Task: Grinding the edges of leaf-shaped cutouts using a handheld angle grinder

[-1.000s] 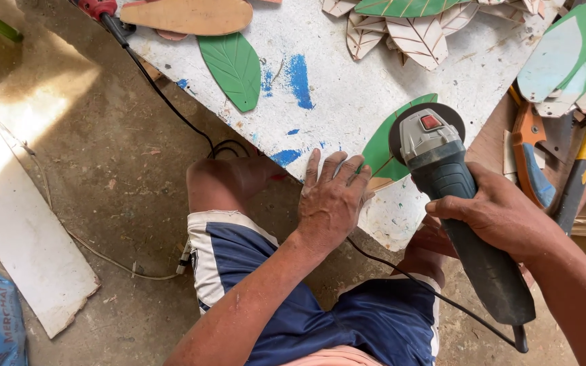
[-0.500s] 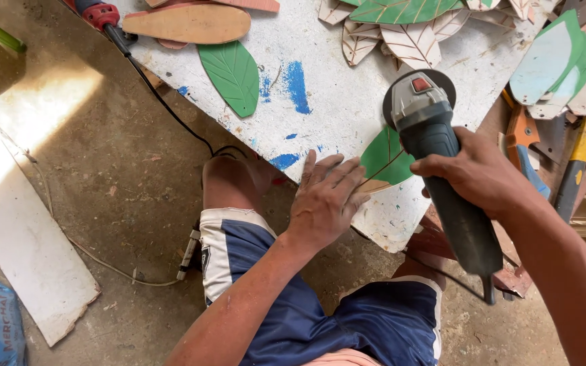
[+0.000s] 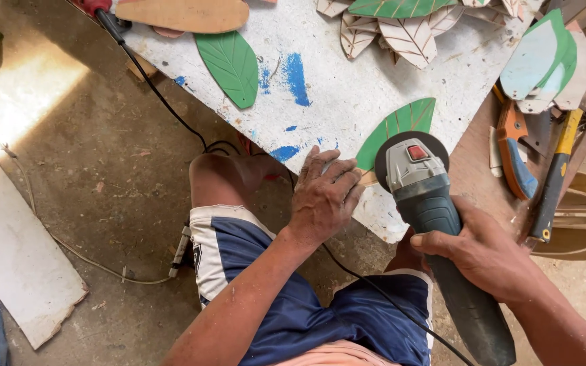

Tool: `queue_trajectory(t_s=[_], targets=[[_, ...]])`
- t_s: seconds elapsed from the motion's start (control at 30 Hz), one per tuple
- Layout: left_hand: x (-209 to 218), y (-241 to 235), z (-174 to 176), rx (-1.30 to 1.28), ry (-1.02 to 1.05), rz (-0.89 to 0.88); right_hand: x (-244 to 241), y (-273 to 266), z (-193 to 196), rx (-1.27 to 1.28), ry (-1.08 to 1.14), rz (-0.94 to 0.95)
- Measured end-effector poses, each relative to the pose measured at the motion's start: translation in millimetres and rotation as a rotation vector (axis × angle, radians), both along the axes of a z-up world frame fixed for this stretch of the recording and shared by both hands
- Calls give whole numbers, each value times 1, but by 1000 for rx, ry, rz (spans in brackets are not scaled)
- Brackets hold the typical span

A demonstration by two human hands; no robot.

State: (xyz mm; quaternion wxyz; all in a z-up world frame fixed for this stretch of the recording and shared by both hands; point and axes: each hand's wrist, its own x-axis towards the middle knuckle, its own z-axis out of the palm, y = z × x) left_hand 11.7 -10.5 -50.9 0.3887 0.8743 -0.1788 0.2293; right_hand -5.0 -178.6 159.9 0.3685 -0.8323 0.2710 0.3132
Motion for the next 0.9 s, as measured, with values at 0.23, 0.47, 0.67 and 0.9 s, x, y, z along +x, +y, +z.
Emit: queue_trajectory(t_s=[0.23, 0.47, 0.67, 0.9], targets=[[1, 0, 2, 11, 6, 23, 6, 3, -5, -20, 3, 35], [5, 2, 4, 93, -27, 23, 22, 6, -6, -73, 1, 88], [4, 4, 7, 116, 2, 15, 45, 15, 0, -196, 30, 208], [1, 3, 24, 130, -6, 60, 63, 19, -3, 20, -145, 65]])
